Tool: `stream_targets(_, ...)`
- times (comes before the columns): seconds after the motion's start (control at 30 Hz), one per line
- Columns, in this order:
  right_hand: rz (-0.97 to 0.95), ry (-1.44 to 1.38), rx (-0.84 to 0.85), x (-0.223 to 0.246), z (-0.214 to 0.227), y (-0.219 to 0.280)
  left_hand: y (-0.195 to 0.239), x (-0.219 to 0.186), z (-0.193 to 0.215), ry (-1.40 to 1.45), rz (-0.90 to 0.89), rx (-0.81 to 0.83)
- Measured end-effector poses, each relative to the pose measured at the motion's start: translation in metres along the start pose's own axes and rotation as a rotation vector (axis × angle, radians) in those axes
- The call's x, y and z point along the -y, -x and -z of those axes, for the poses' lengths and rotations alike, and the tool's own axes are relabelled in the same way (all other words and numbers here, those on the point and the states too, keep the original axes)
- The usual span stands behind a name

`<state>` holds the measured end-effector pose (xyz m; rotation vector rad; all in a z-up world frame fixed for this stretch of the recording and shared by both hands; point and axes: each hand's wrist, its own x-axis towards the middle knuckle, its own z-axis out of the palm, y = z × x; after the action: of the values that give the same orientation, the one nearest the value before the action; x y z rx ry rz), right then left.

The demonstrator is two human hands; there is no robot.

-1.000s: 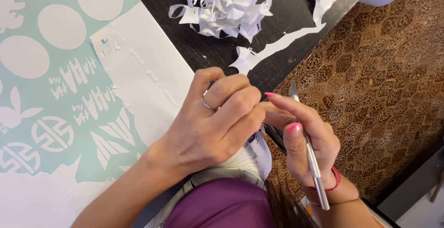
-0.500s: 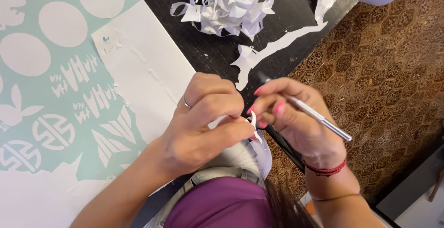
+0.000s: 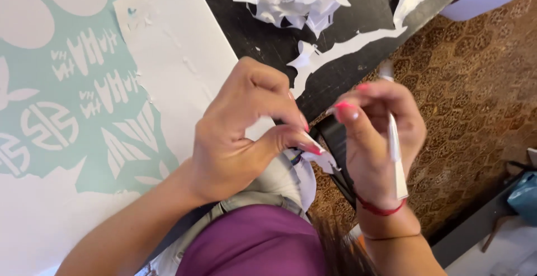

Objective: Weeding excess vinyl from a cut decal sheet using a craft knife and fingers

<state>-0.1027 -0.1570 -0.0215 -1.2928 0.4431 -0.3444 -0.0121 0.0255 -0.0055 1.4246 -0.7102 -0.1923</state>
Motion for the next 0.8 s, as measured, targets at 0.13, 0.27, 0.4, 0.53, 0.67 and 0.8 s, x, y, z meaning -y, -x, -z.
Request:
stream_targets(0.13,0.260,0.133,0.012,0.000,-0.013,0.009,0.001,0.004,-0.012,0.001,0.235,-0.069)
stream_targets(0.27,0.124,-0.032,0.077,0.000,-0.003,0.018,0.002,0.004,-0.008,0.156,0.378,-0.037)
stream_targets(0.4,0.111,0.106,0.108,0.004,0.002,0.022,0.007,0.005,-0.006,0.087,0.255,-0.045)
stream_targets(0.53,0.123,0.347,0.030,0.007,-0.003,0.016,0.011,0.009,-0.013,0.000,0.256,-0.030)
stream_targets(0.67,0.059,0.194,0.096,0.015,0.002,-0.008,0.004,0.003,-0.009,0.148,0.436,0.018)
stream_targets(0.8,0.684,0.746,0.018,0.014,0.029,-0.087,0.018,-0.010,0.007,0.189,0.467,0.061)
